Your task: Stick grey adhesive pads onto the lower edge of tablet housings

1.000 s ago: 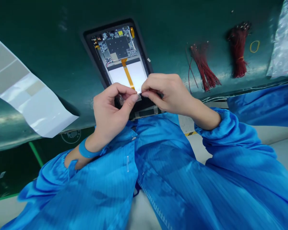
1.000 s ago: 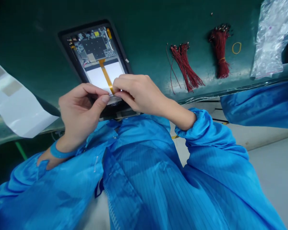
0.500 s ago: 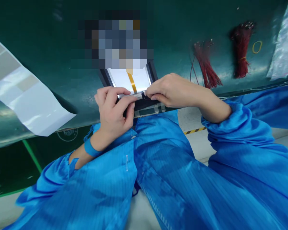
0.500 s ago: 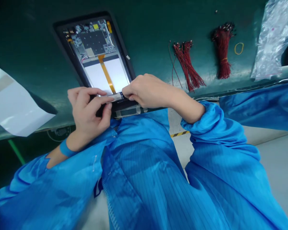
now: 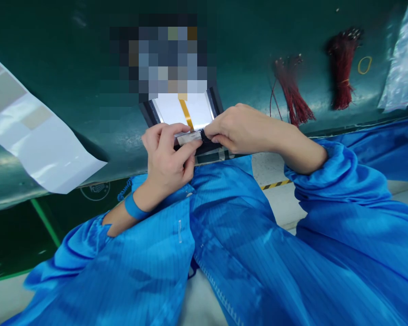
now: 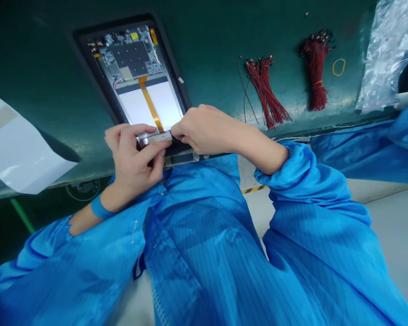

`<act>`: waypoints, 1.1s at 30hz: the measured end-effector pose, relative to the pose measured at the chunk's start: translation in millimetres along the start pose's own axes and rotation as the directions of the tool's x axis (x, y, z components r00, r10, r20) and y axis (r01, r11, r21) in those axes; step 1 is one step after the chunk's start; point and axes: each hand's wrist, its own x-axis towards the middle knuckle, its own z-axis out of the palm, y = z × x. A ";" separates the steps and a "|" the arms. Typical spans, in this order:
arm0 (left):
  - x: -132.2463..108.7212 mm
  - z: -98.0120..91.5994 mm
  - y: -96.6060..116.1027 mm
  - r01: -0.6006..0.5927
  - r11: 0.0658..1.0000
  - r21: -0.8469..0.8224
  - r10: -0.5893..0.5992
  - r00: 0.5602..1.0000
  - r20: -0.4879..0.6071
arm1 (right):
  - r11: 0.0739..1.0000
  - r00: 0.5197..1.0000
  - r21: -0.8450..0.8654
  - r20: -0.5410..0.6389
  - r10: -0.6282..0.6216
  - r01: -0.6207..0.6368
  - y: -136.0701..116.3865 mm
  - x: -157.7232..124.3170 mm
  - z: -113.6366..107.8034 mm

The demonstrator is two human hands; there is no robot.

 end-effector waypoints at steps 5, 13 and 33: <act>-3.4 5.9 -1.5 0.053 0.998 -0.023 -0.050 0.995 0.086 | 1.000 1.000 0.011 -0.011 0.016 -0.016 -2.2 0.9 -0.9; -0.9 5.9 0.5 0.050 0.995 -0.084 -0.045 0.997 0.060 | 0.983 0.990 0.169 -0.108 0.088 -0.069 2.0 -3.9 11.6; 0.9 1.2 -6.5 0.153 0.987 -0.042 -0.147 0.982 0.122 | 0.956 0.985 0.276 -0.109 0.136 -0.102 -4.9 -5.0 14.4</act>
